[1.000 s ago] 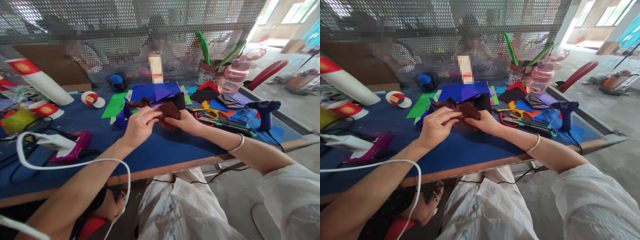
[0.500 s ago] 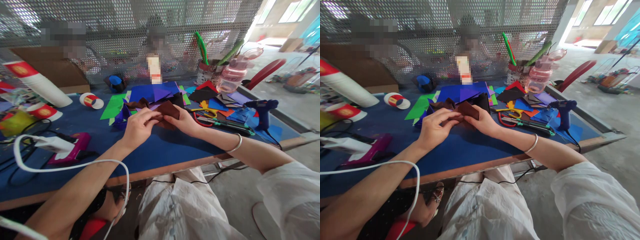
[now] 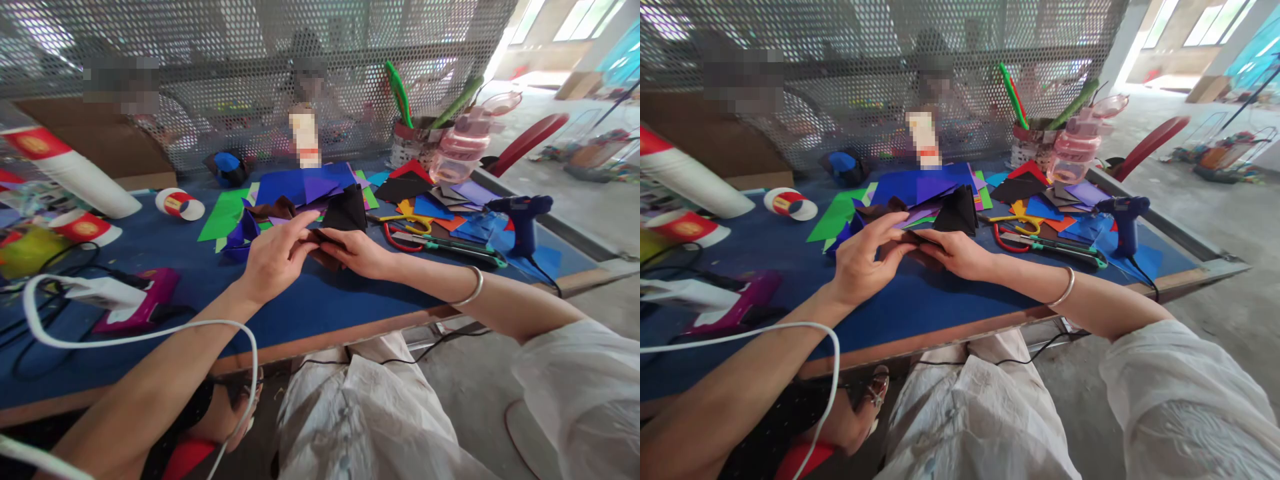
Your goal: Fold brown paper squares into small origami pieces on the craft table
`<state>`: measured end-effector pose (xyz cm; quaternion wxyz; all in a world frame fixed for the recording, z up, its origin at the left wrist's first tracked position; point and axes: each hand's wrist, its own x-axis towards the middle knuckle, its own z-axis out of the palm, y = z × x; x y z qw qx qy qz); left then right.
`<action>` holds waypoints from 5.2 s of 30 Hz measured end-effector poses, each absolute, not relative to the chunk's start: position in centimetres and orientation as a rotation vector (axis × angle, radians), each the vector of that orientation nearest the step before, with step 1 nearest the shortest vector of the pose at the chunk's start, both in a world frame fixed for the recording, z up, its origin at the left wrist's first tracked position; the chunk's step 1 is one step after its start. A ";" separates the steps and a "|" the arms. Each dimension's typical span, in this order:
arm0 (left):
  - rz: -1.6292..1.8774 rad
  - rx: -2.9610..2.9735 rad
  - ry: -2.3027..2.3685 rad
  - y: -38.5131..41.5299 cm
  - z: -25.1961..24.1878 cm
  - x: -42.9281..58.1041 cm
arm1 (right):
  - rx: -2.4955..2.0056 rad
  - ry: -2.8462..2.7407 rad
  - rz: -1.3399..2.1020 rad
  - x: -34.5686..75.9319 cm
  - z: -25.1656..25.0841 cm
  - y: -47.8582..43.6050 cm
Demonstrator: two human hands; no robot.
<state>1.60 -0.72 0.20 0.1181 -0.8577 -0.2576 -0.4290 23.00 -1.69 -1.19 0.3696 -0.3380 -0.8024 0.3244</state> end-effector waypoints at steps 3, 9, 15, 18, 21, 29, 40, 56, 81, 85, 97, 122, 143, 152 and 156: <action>-1.274 -2.489 -0.713 -0.7 0.4 1.6 | -0.819 -2.143 0.828 23.1 -0.8 -1.9; -1.223 -2.654 -0.791 -0.6 1.4 1.9 | -0.850 -2.228 0.775 23.3 -0.7 -2.0; -1.350 -2.662 -1.134 -0.1 1.1 1.7 | -0.895 -2.108 0.862 23.1 -0.8 -1.7; -1.446 -2.622 -1.276 0.3 0.8 1.7 | -0.935 -2.017 0.871 23.1 -0.8 -1.6; -1.468 -2.685 -1.307 0.4 0.5 1.9 | -1.003 -1.984 0.823 23.0 -1.0 -1.4; -1.207 -2.931 -1.160 -0.3 0.4 2.3 | -1.095 -1.944 0.667 23.0 -1.2 -1.5; -1.531 -3.206 -1.334 1.7 -1.4 2.4 | -0.958 -1.839 0.957 22.5 -1.6 -1.4; -1.661 -3.045 -1.398 0.8 -0.9 2.6 | -1.102 -2.098 0.554 23.1 -1.0 -1.5; -2.341 -2.922 -2.181 0.7 0.5 2.8 | -0.606 -2.317 -0.436 23.7 -0.9 -1.8; -2.372 -2.936 -2.220 0.4 0.6 2.9 | -0.611 -2.293 -0.619 23.8 -1.1 -1.6; -2.216 -3.126 -1.956 -0.2 0.2 3.4 | -0.807 -2.247 -0.508 23.4 -0.7 -2.1; -2.285 -3.087 -1.773 -0.8 0.2 3.5 | -0.971 -1.981 0.266 23.2 -0.9 -1.7; -1.766 -3.304 -1.869 -1.7 0.6 4.0 | -0.875 -2.150 0.362 22.7 -1.1 -2.2; -1.724 -3.223 -1.809 -2.2 1.2 3.9 | -0.895 -2.187 0.439 22.6 -1.2 -2.3; -1.674 -3.216 -1.848 -1.5 0.5 4.0 | -0.909 -2.139 0.339 22.8 -1.2 -2.1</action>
